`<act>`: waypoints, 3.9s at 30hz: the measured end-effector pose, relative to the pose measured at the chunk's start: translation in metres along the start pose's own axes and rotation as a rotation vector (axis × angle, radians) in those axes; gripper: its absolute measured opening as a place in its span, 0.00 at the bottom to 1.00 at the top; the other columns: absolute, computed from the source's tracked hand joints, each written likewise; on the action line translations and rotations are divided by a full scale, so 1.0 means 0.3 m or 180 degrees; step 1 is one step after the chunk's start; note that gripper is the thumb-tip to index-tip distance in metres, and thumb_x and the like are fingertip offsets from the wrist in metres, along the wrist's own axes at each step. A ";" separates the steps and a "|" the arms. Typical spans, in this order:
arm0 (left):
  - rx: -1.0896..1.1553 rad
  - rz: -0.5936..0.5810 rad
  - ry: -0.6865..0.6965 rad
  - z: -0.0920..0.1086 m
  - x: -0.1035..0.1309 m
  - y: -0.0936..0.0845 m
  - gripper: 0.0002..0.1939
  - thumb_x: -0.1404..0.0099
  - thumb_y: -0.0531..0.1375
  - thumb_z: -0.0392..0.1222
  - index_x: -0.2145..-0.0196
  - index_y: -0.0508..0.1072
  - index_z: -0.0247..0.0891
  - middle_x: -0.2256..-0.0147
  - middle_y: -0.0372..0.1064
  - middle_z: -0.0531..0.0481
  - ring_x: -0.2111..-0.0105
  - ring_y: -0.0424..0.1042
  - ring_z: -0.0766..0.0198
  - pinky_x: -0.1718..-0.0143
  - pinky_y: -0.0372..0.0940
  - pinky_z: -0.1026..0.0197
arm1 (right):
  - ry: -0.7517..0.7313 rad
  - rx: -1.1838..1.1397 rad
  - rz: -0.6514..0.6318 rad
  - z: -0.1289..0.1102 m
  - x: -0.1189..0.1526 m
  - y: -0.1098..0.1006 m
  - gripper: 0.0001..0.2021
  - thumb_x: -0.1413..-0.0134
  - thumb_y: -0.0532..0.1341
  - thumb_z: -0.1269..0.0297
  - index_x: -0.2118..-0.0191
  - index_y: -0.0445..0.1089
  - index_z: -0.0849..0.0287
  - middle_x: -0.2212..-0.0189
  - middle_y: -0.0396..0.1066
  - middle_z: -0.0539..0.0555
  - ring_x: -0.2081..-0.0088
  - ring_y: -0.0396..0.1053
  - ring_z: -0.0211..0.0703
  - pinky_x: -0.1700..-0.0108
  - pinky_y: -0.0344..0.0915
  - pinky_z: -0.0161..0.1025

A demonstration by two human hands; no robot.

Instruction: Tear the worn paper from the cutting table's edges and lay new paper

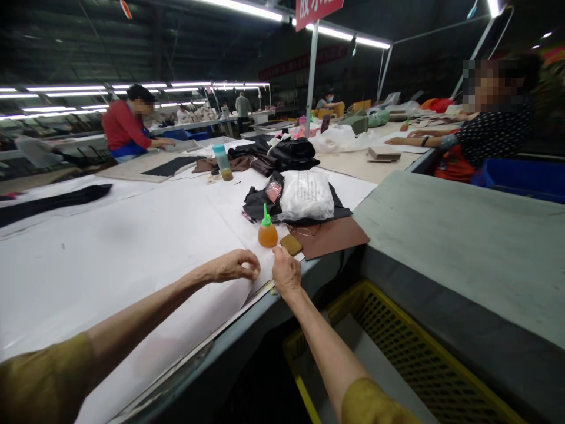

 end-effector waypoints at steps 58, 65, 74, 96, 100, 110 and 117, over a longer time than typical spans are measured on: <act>0.1058 0.2669 -0.0647 -0.020 0.462 -0.215 0.11 0.43 0.55 0.43 0.76 0.71 0.34 0.81 0.62 0.56 0.79 0.62 0.70 0.75 0.57 0.67 | -0.0469 -0.3782 -0.2570 -0.514 0.409 0.096 0.22 0.60 0.60 0.61 0.56 0.66 0.64 0.63 0.69 0.56 0.63 0.65 0.48 0.63 0.61 0.39; 0.0393 0.2800 -0.0845 0.006 0.922 -0.014 0.08 0.39 0.54 0.38 0.70 0.72 0.35 0.73 0.68 0.50 0.71 0.65 0.65 0.66 0.60 0.62 | 0.0618 -0.4106 -0.2819 -0.476 0.450 0.162 0.20 0.59 0.69 0.56 0.66 0.66 0.66 0.77 0.67 0.51 0.75 0.63 0.36 0.75 0.58 0.28; -0.1912 0.2777 -0.1331 -0.054 1.243 0.353 0.19 0.36 0.52 0.35 0.47 0.63 0.34 0.48 0.63 0.40 0.49 0.62 0.51 0.50 0.63 0.47 | 0.0778 -0.4106 -0.3030 -0.489 0.463 0.181 0.26 0.68 0.73 0.49 0.74 0.62 0.63 0.82 0.60 0.45 0.83 0.56 0.29 0.84 0.53 0.25; -0.1579 0.2879 -0.1276 -0.079 1.237 0.369 0.21 0.40 0.53 0.31 0.48 0.63 0.31 0.47 0.62 0.39 0.47 0.60 0.49 0.47 0.61 0.43 | 0.1026 -0.4122 -0.4655 -0.760 0.803 0.233 0.28 0.56 0.68 0.47 0.58 0.68 0.69 0.80 0.68 0.55 0.88 0.37 0.23 0.86 0.33 0.27; -0.1410 0.3022 -0.1219 -0.082 1.253 0.372 0.22 0.42 0.52 0.29 0.49 0.63 0.30 0.48 0.63 0.39 0.47 0.60 0.49 0.46 0.61 0.44 | 0.0874 -0.4213 -0.4761 -0.877 0.893 0.241 0.26 0.53 0.67 0.47 0.59 0.68 0.67 0.79 0.69 0.56 0.88 0.41 0.24 0.87 0.35 0.26; -0.1179 0.3707 -0.0595 -0.034 1.318 0.356 0.13 0.40 0.53 0.30 0.57 0.66 0.33 0.54 0.66 0.41 0.48 0.60 0.52 0.43 0.58 0.42 | 0.1612 -0.4666 -0.1350 -0.428 0.608 0.064 0.25 0.67 0.76 0.58 0.61 0.70 0.61 0.58 0.69 0.57 0.81 0.53 0.26 0.83 0.56 0.23; -0.1199 0.3586 -0.0256 -0.006 1.340 0.363 0.10 0.40 0.53 0.28 0.62 0.69 0.34 0.54 0.66 0.40 0.46 0.59 0.52 0.44 0.61 0.45 | 0.1915 -0.4917 -0.0950 -0.311 0.564 0.092 0.19 0.70 0.75 0.67 0.69 0.69 0.64 0.61 0.70 0.61 0.76 0.64 0.33 0.78 0.66 0.26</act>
Point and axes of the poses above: each hand's wrist, its own x-axis away from the middle knuckle, its own y-axis out of the palm, z = x × y, the point moved 10 cm from there along -x, towards the middle knuckle
